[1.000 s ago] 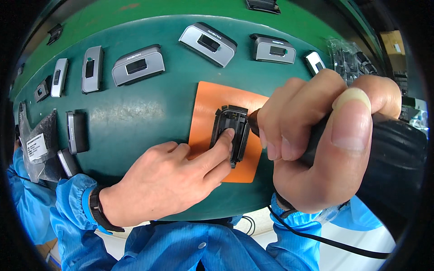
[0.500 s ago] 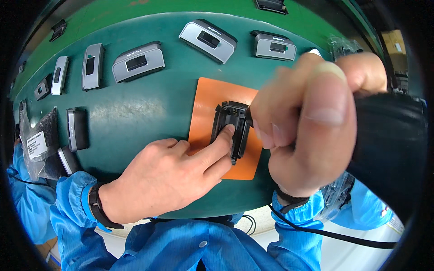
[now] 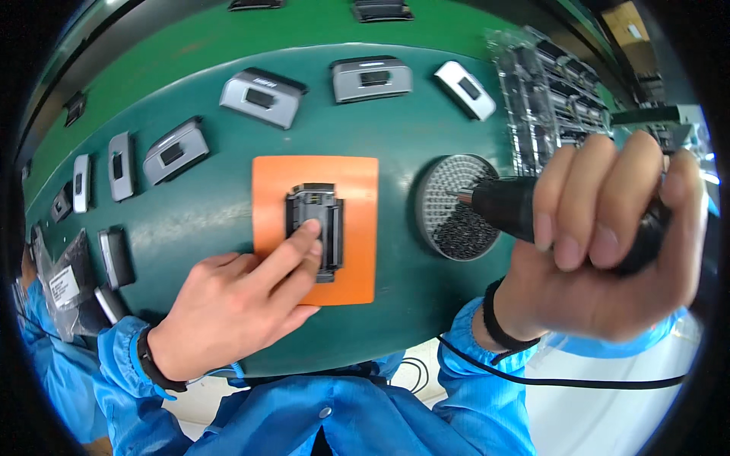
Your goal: Using an electric screwdriver to secure components into plastic electronic housings.
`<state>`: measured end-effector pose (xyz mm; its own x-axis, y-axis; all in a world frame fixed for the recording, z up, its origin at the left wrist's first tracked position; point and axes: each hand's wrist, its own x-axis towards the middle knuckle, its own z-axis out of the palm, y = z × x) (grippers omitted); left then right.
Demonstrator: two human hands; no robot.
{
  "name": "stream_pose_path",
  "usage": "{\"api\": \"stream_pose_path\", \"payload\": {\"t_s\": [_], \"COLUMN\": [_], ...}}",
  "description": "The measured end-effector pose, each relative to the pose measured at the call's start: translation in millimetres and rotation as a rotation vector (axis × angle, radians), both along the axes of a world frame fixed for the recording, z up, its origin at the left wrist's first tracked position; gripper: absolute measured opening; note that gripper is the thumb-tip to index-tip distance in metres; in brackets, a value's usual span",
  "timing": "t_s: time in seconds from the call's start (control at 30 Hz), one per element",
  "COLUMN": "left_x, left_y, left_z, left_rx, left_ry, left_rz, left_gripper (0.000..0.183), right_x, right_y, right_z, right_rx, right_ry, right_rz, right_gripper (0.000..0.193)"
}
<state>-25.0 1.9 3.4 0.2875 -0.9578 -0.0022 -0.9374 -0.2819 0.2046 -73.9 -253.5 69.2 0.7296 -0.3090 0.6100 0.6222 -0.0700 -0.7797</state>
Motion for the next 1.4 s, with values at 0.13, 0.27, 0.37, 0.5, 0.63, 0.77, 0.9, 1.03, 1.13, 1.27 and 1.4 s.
{"api": "stream_pose_path", "payload": {"t_s": [0.13,0.27,0.37,0.5,0.63,0.77,0.9,1.03,1.13,1.27,1.4], "left_x": [0.3,0.1,0.3,1.2,1.3,1.6,1.1,2.1,7.2,6.7,5.6], "left_y": [-4.9,-7.5,-8.3,-8.2,-6.9,-6.7,-6.4,-3.6,-0.3,-0.4,4.0], "left_z": [5.9,5.3,5.9,5.9,4.3,3.5,3.6,3.3,-1.6,-6.2,-6.6], "left_rx": [0.010,-0.002,0.002,0.018,0.002,0.004,-0.005,-0.020,-0.030,-0.008,-0.013], "left_ry": [0.088,0.123,0.141,0.143,0.156,0.150,0.145,0.166,0.189,0.174,0.183], "left_rz": [0.013,0.028,0.032,0.026,0.026,0.024,0.018,0.021,0.011,-0.008,0.032], "left_gripper": [0.051,0.053,0.053,0.054,0.054,0.054,0.055,0.055,0.055,0.055,0.053], "right_x": [0.4,3.3,6.0,8.5,9.2,8.0,8.3,9.8,14.8,-15.3,-23.2], "right_y": [-7.9,-6.6,-12.1,-9.7,-9.3,-11.7,-12.2,-8.1,5.7,-7.3,22.0], "right_z": [-27.9,-49.5,-54.1,-56.6,-57.4,-58.6,-57.6,-60.3,-55.8,-22.3,-3.1], "right_rx": [0.040,0.080,0.048,0.036,0.047,0.066,0.057,0.061,0.067,0.135,0.095], "right_ry": [0.037,0.113,0.077,0.096,0.106,0.097,0.104,0.103,0.124,0.020,0.046], "right_rz": [-0.085,-0.183,-0.153,-0.193,-0.226,-0.174,-0.160,-0.184,-0.308,-0.130,0.032], "right_gripper": [0.013,0.016,0.015,0.013,0.012,0.012,0.011,0.010,0.011,0.013,0.015]}}
